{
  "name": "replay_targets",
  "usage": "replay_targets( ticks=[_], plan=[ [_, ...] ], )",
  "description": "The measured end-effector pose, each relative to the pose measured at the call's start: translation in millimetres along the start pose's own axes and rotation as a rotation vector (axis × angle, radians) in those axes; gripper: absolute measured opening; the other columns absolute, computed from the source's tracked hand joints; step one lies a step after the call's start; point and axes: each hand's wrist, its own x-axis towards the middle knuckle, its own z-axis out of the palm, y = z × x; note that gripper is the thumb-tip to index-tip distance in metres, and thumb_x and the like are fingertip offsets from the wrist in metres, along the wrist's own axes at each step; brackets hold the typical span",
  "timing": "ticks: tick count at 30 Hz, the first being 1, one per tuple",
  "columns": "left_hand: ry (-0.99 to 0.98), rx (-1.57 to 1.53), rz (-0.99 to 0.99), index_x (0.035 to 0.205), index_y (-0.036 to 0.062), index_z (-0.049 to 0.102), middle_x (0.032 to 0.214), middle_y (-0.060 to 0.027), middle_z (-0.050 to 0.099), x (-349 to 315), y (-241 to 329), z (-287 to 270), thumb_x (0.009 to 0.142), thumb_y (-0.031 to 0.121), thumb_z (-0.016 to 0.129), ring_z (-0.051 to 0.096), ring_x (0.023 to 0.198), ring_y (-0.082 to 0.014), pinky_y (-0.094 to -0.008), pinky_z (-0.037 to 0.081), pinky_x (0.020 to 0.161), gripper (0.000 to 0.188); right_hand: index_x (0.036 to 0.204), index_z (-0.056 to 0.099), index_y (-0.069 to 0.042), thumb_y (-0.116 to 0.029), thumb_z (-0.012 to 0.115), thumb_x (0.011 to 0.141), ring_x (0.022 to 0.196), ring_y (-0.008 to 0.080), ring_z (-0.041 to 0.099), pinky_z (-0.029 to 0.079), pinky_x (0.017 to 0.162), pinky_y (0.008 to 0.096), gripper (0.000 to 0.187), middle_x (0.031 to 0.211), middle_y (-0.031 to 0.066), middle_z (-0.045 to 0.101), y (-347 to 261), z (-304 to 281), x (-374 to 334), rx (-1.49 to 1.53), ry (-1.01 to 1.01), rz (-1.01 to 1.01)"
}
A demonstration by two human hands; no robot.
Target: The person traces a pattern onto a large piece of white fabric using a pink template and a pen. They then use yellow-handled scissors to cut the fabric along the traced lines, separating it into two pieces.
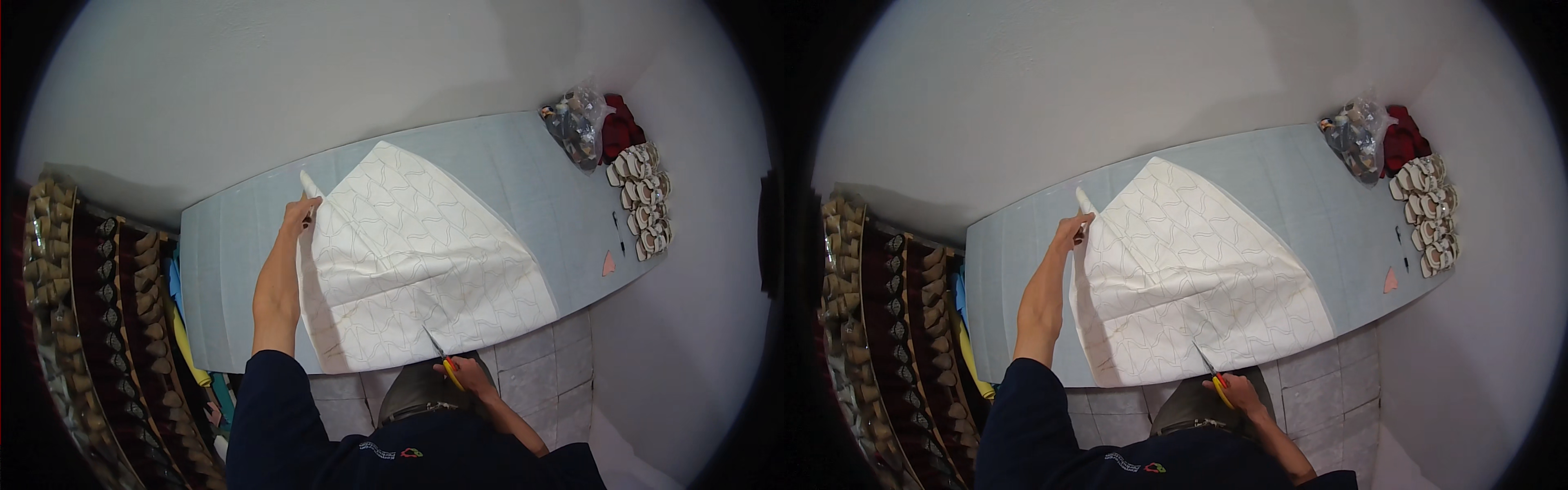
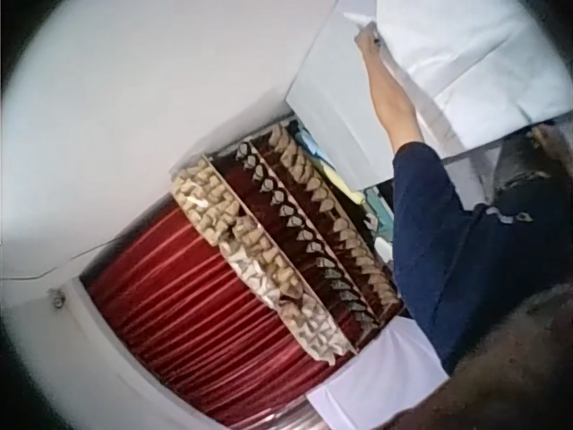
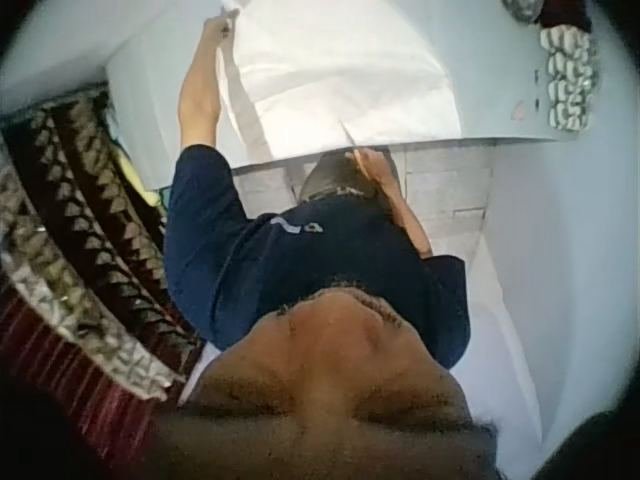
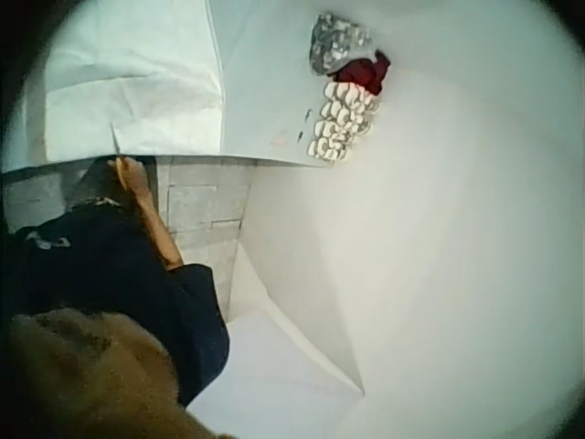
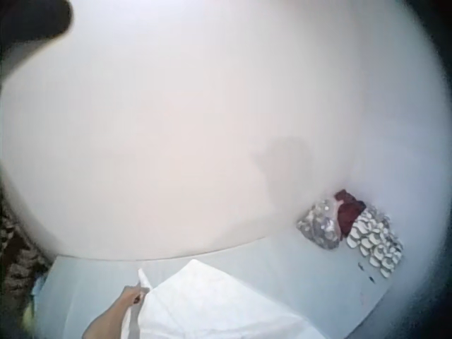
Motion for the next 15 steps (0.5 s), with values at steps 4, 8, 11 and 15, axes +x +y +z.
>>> replay_targets(
  ticks=[4,8,11,15],
  plan=[
    [0.553,0.174,0.080,0.155,-0.0027,0.041,0.149,-0.0262,0.051,-19,11,34,0.062,0.061,0.094,0.053,0.136,-0.0417,-0.0572,0.045,0.109,0.125,0.084,0.067,0.000,-0.071,0.071,0.086,0.087,0.0489,0.069,0.054,0.077,0.0509,0.071,0.083,0.0250,0.071,1,-1,0,-0.049,-0.011,0.014],
    [0.387,-0.075,0.018,0.143,-0.0069,0.054,0.123,-0.0215,0.069,-11,2,26,0.070,0.048,0.093,0.068,0.115,-0.0348,-0.0495,0.055,0.098,0.099,0.086,0.067,0.000,-0.076,0.068,0.085,0.089,0.0483,0.069,0.054,0.078,0.0497,0.076,0.085,0.0259,0.071,-8,-8,3,-0.064,-0.065,0.042],
    [0.155,-0.054,0.154,0.140,-0.0083,0.056,0.119,-0.0221,0.070,-1,-15,13,0.074,0.044,0.090,0.069,0.112,-0.0326,-0.0439,0.055,0.097,0.091,0.084,0.067,0.000,-0.076,0.069,0.085,0.087,0.0475,0.069,0.053,0.076,0.0491,0.076,0.084,0.0259,0.071,-3,-5,2,-0.066,-0.063,0.049],
    [-0.186,-0.173,0.321,0.135,-0.0086,0.058,0.118,-0.0211,0.070,-49,42,37,0.077,0.033,0.087,0.072,0.102,-0.0274,-0.0371,0.060,0.086,0.077,0.088,0.073,0.000,-0.067,0.074,0.087,0.066,0.0309,0.064,0.050,0.067,0.0399,0.068,0.075,0.0172,0.070,9,3,7,-0.002,-0.026,0.057]
  ],
)
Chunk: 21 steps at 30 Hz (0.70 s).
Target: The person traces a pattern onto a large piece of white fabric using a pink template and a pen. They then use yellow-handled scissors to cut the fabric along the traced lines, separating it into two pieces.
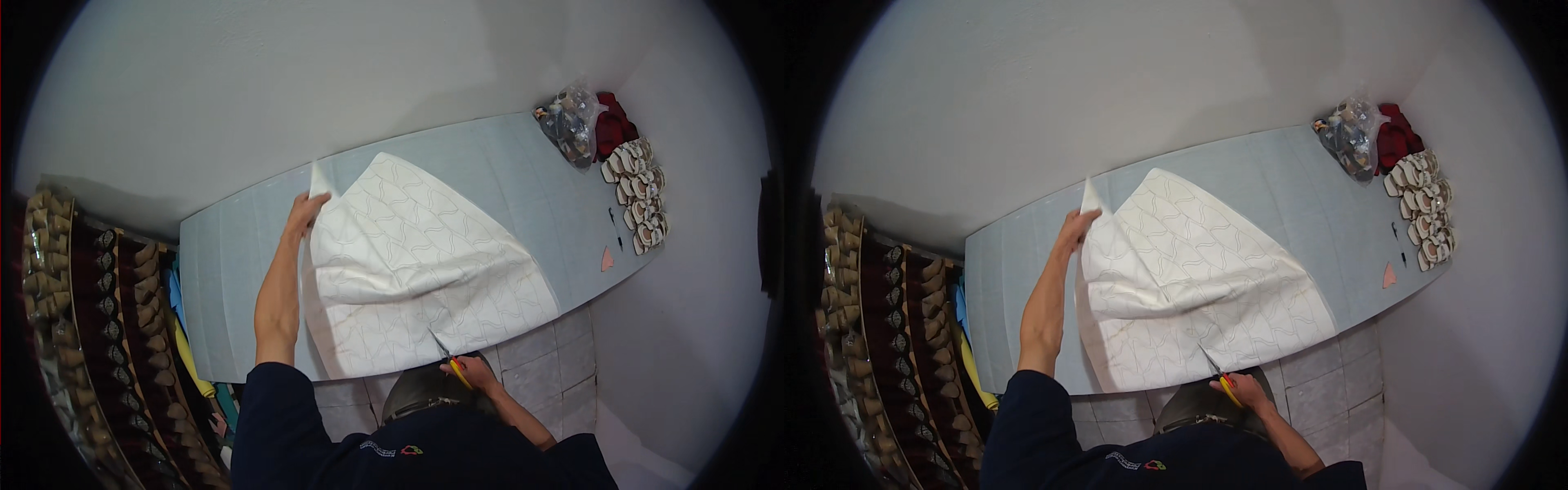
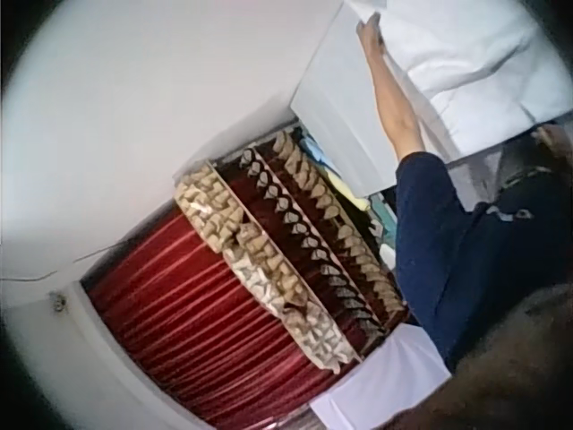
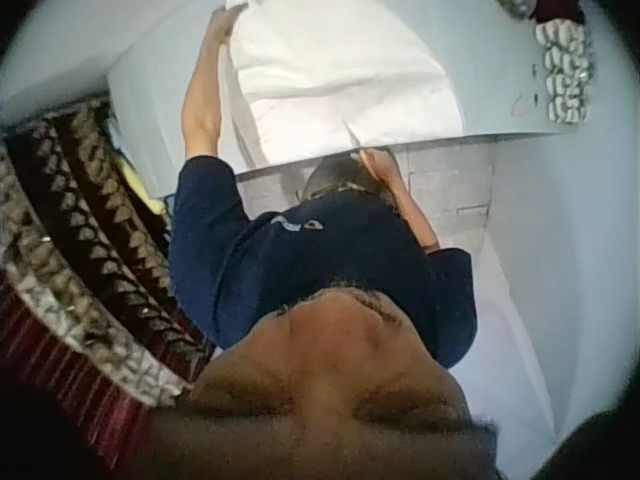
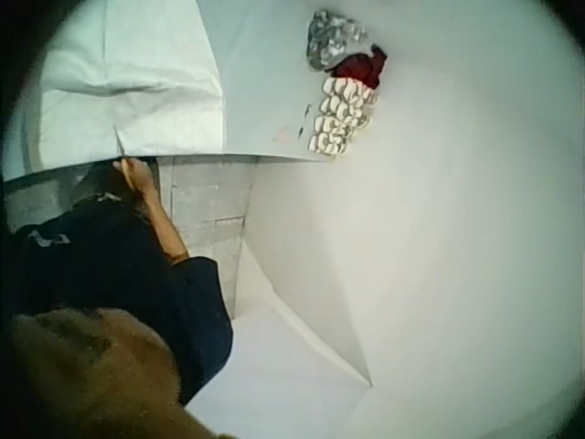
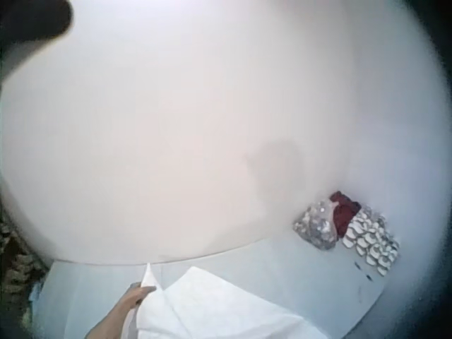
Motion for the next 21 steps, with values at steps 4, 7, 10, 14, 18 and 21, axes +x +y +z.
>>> replay_targets(
  ticks=[4,7,10,14,18,21],
  plan=[
    [-0.415,-0.334,0.382,0.131,-0.0074,0.060,0.113,-0.0178,0.071,-121,88,-6,0.082,0.021,0.081,0.072,0.097,-0.0258,-0.0384,0.060,0.083,0.060,0.083,0.069,0.002,-0.067,0.073,0.088,0.064,0.0279,0.058,0.048,0.067,0.0397,0.070,0.072,0.0160,0.067,-9,-5,-2,-0.037,-0.028,-0.007],
    [-0.406,-0.585,0.570,0.134,-0.0071,0.058,0.115,-0.0179,0.070,-176,115,10,0.081,0.024,0.082,0.071,0.100,-0.0276,-0.0383,0.060,0.086,0.066,0.083,0.067,0.003,-0.070,0.073,0.087,0.065,0.0310,0.057,0.049,0.068,0.0407,0.073,0.072,0.0191,0.065,-12,-3,-8,0.008,-0.015,0.029],
    [-0.122,-0.335,0.415,0.137,-0.0062,0.057,0.117,-0.0188,0.070,-138,108,-36,0.080,0.028,0.084,0.071,0.103,-0.0306,-0.0403,0.059,0.089,0.072,0.085,0.068,0.004,-0.071,0.071,0.086,0.068,0.0337,0.060,0.049,0.070,0.0420,0.075,0.073,0.0207,0.066,-18,-5,-10,-0.021,0.007,0.034],
    [0.546,0.160,0.198,0.151,-0.0041,0.046,0.146,-0.0278,0.054,-84,45,-98,0.084,0.037,0.083,0.052,0.136,-0.0408,-0.0486,0.041,0.115,0.086,0.087,0.069,0.004,-0.073,0.070,0.086,0.071,0.0359,0.063,0.050,0.072,0.0427,0.078,0.076,0.0218,0.068,-19,-4,-5,-0.109,0.035,-0.012],
    [1.064,0.585,0.576,0.158,-0.0022,0.036,0.165,-0.0298,0.030,-82,-32,-99,0.096,0.035,0.074,0.023,0.157,-0.0406,-0.0506,0.022,0.126,0.082,0.090,0.070,0.004,-0.070,0.071,0.087,0.078,0.0377,0.067,0.050,0.074,0.0439,0.074,0.083,0.0244,0.070,-22,-3,-3,-0.096,-0.014,0.003],
    [0.575,0.465,0.677,0.156,0.0023,0.043,0.161,-0.0207,0.042,-148,-65,42,0.101,0.028,0.067,0.029,0.155,-0.0359,-0.0479,0.021,0.128,0.065,0.090,0.070,0.003,-0.065,0.068,0.093,0.071,0.0323,0.064,0.050,0.070,0.0419,0.068,0.076,0.0201,0.068,-14,7,-9,-0.013,0.020,-0.003]
  ],
)
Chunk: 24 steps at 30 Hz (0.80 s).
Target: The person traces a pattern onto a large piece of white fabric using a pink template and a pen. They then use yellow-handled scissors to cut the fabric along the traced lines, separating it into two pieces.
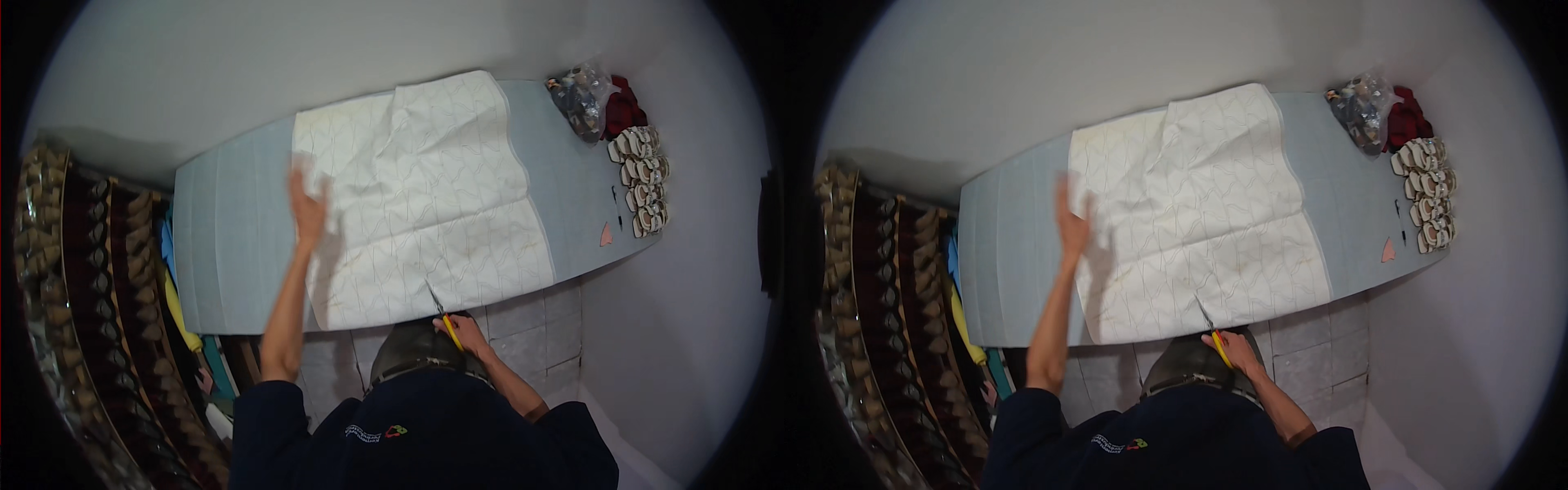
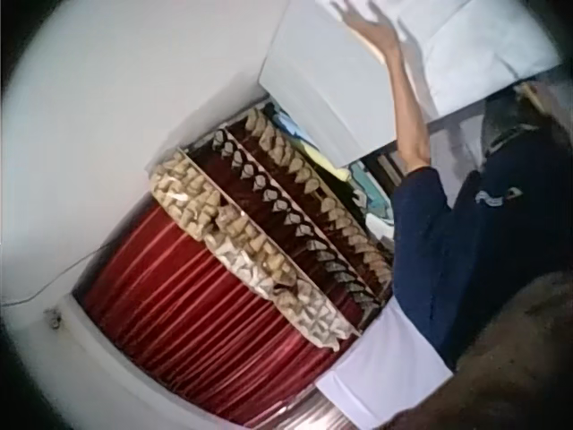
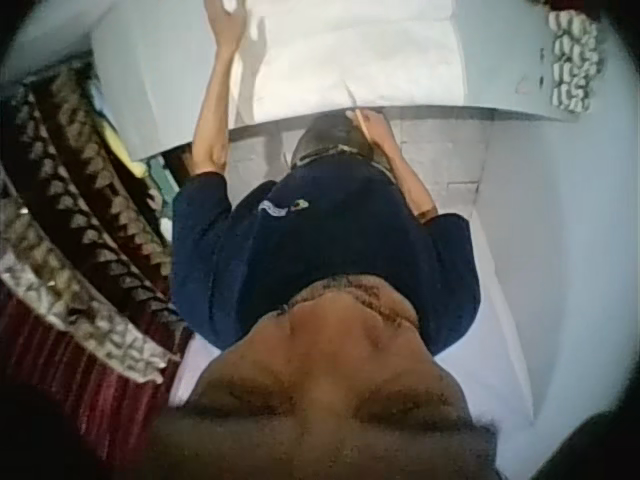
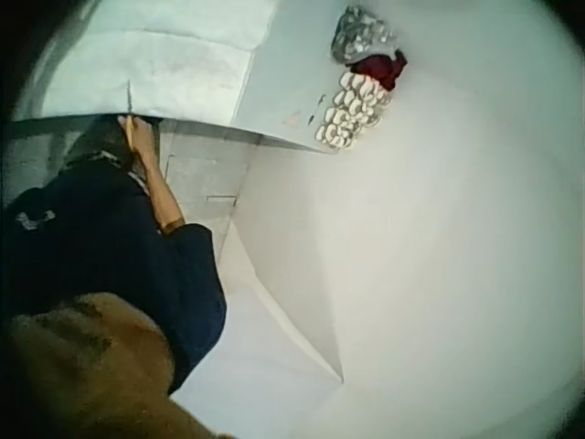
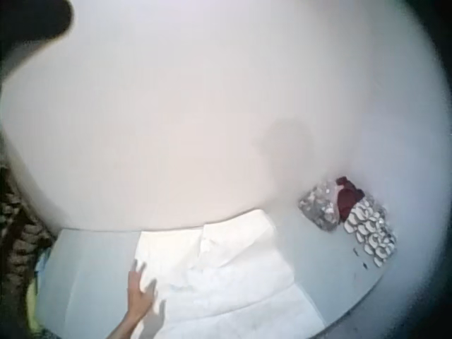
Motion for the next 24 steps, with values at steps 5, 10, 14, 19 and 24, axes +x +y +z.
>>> replay_targets(
  ticks=[5,10,14,19,24],
  plan=[
    [-0.804,0.004,0.081,0.164,0.0122,0.032,0.170,-0.0260,0.021,-239,57,39,0.074,0.033,0.089,0.017,0.159,-0.0433,-0.0672,0.009,0.124,0.108,0.082,0.064,-0.005,-0.068,0.060,0.098,0.051,0.0112,0.056,0.042,0.048,0.0272,0.065,0.063,0.0006,0.056,2,8,-3,0.368,-0.171,0.130],
    [-0.739,0.005,0.066,0.164,0.0130,0.032,0.171,-0.0151,0.025,-325,70,31,0.082,0.027,0.084,0.021,0.158,-0.0384,-0.0636,0.017,0.125,0.098,0.079,0.058,-0.004,-0.070,0.056,0.098,0.046,0.0137,0.053,0.042,0.044,0.0295,0.069,0.059,0.0021,0.051,-7,9,-19,0.516,-0.236,0.187],
    [-0.642,0.069,0.246,0.154,0.0091,0.048,0.163,-0.0128,0.041,-310,61,41,0.089,0.019,0.077,0.034,0.152,-0.0374,-0.0587,0.029,0.123,0.072,0.080,0.058,-0.004,-0.073,0.059,0.095,0.046,0.0129,0.053,0.043,0.043,0.0288,0.070,0.059,0.0017,0.050,-8,15,-29,0.600,-0.244,0.228],
    [-0.583,0.025,0.271,0.151,0.0076,0.052,0.158,-0.0151,0.048,-316,45,50,0.091,0.014,0.074,0.044,0.146,-0.0387,-0.0524,0.038,0.120,0.064,0.082,0.058,-0.005,-0.069,0.059,0.098,0.047,0.0130,0.052,0.043,0.044,0.0293,0.066,0.060,0.0014,0.051,1,38,-26,0.559,-0.166,0.184],
    [-0.557,0.029,0.314,0.139,0.0043,0.063,0.155,-0.0174,0.051,-323,44,50,0.091,0.008,0.072,0.046,0.144,-0.0396,-0.0518,0.040,0.119,0.048,0.078,0.057,-0.007,-0.065,0.064,0.097,0.048,0.0116,0.052,0.043,0.045,0.0278,0.062,0.061,0.0010,0.052,7,62,-25,0.593,-0.069,0.084]
  ],
)
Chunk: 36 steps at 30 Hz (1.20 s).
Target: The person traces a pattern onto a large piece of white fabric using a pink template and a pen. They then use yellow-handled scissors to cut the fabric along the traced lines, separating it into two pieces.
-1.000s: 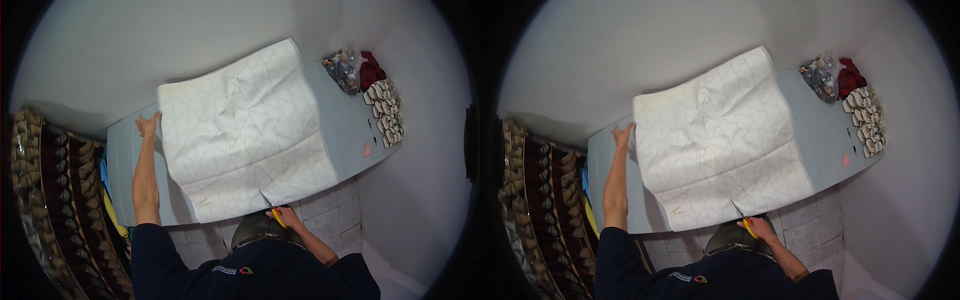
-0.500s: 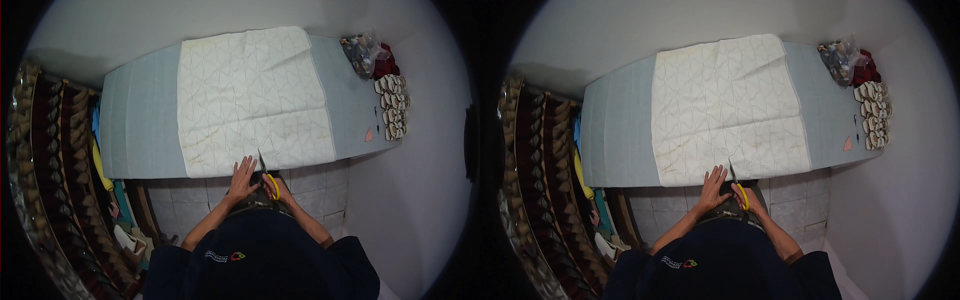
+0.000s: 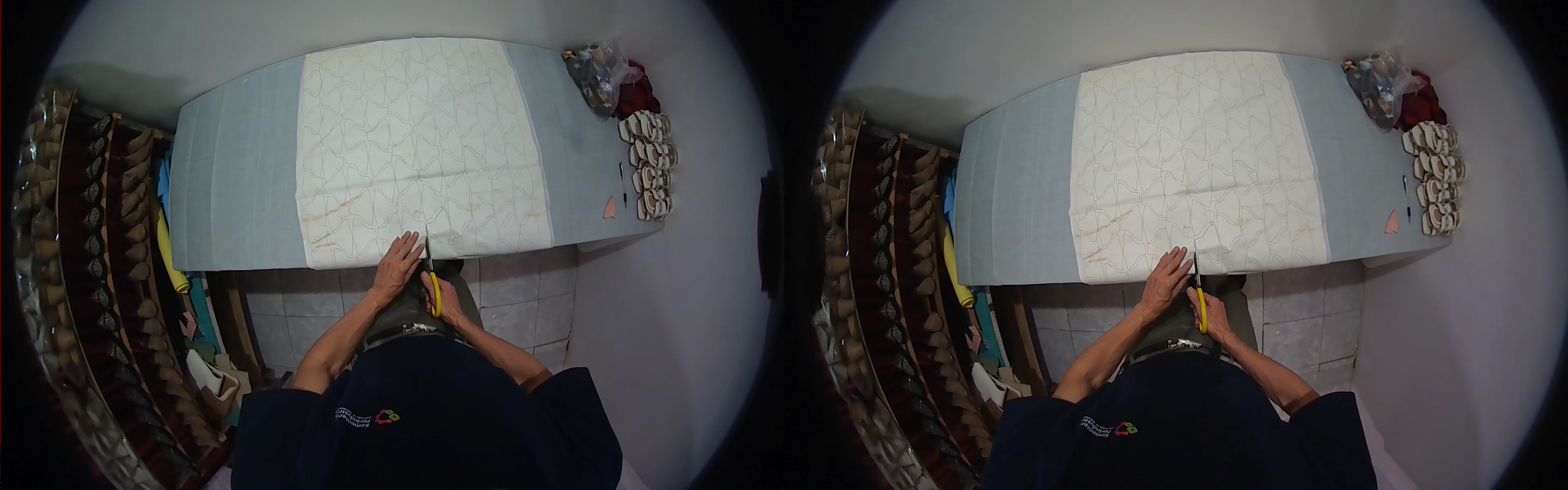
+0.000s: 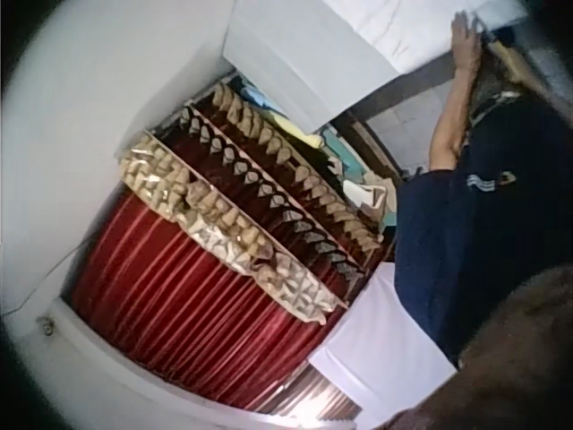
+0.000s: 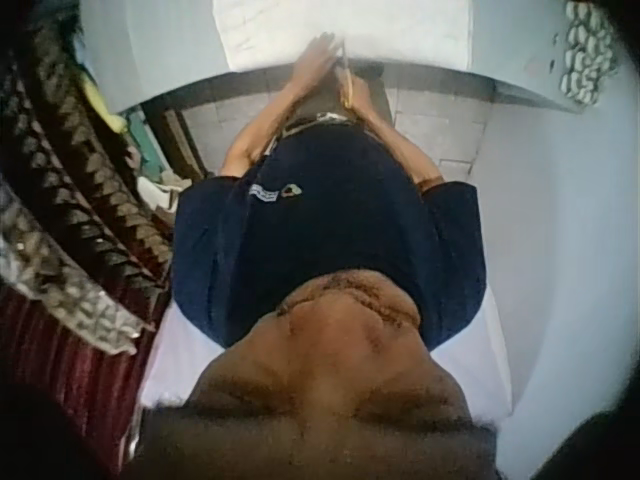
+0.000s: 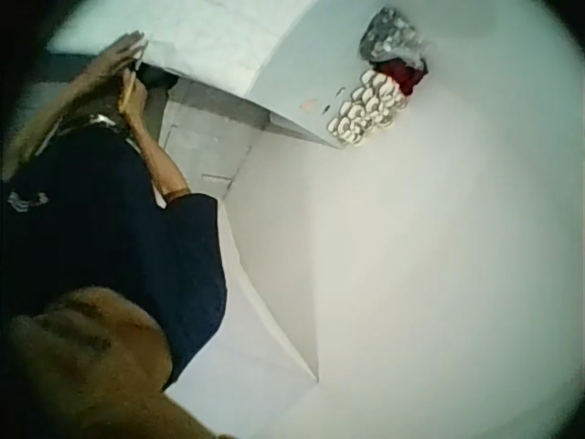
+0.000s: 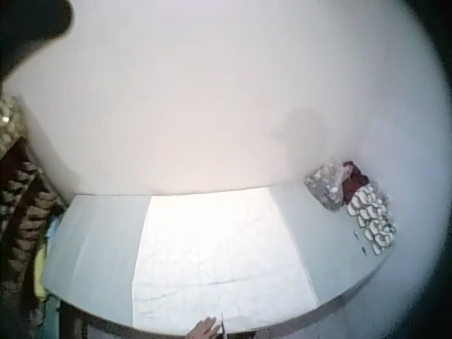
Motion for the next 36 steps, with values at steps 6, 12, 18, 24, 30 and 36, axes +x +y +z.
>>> replay_targets(
  ticks=[6,12,18,24,30,36],
  plan=[
    [-0.017,-0.059,0.013,0.124,0.0027,0.070,0.152,-0.0175,0.054,-5,-5,4,0.090,0.006,0.072,0.047,0.144,-0.0399,-0.0525,0.041,0.119,0.035,0.073,0.057,-0.007,-0.067,0.068,0.094,0.047,0.0100,0.051,0.041,0.044,0.0280,0.064,0.058,-0.0001,0.051,2,3,2,-0.123,0.131,0.003],
    [-0.017,-0.069,0.024,0.120,0.0027,0.071,0.150,-0.0177,0.056,-5,-4,1,0.088,0.005,0.072,0.048,0.143,-0.0405,-0.0531,0.040,0.119,0.032,0.071,0.058,-0.006,-0.068,0.069,0.092,0.047,0.0101,0.053,0.041,0.044,0.0286,0.067,0.056,0.0005,0.052,5,9,3,-0.088,0.160,-0.017],
    [-0.010,-0.129,0.024,0.117,0.0030,0.069,0.148,-0.0183,0.058,-5,-4,-1,0.088,0.003,0.072,0.049,0.143,-0.0401,-0.0534,0.038,0.120,0.030,0.071,0.061,-0.005,-0.068,0.069,0.092,0.047,0.0111,0.054,0.041,0.045,0.0286,0.066,0.057,0.0011,0.054,-6,3,-4,-0.191,0.189,0.008],
    [-0.014,-0.167,0.012,0.116,0.0028,0.068,0.147,-0.0187,0.058,-5,3,-8,0.087,0.000,0.072,0.048,0.143,-0.0400,-0.0534,0.037,0.121,0.029,0.074,0.063,-0.006,-0.069,0.069,0.091,0.047,0.0112,0.054,0.042,0.045,0.0284,0.066,0.057,0.0001,0.053,-20,-7,10,-0.161,0.125,-0.007],
    [0.003,-0.186,0.011,0.116,0.0021,0.068,0.147,-0.0192,0.058,-5,4,-10,0.089,0.000,0.071,0.050,0.142,-0.0408,-0.0533,0.039,0.120,0.028,0.072,0.059,-0.004,-0.076,0.067,0.087,0.049,0.0112,0.055,0.045,0.047,0.0281,0.075,0.057,0.0012,0.053,-34,-17,6,-0.176,0.066,0.024],
    [0.003,-0.223,0.006,0.119,0.0012,0.065,0.144,-0.0196,0.060,-6,9,-15,0.091,-0.001,0.069,0.052,0.139,-0.0409,-0.0527,0.041,0.119,0.028,0.072,0.060,-0.007,-0.073,0.065,0.092,0.047,0.0119,0.052,0.044,0.046,0.0287,0.069,0.057,0.0003,0.051,-41,-13,13,-0.160,0.050,0.034]
  ],
)
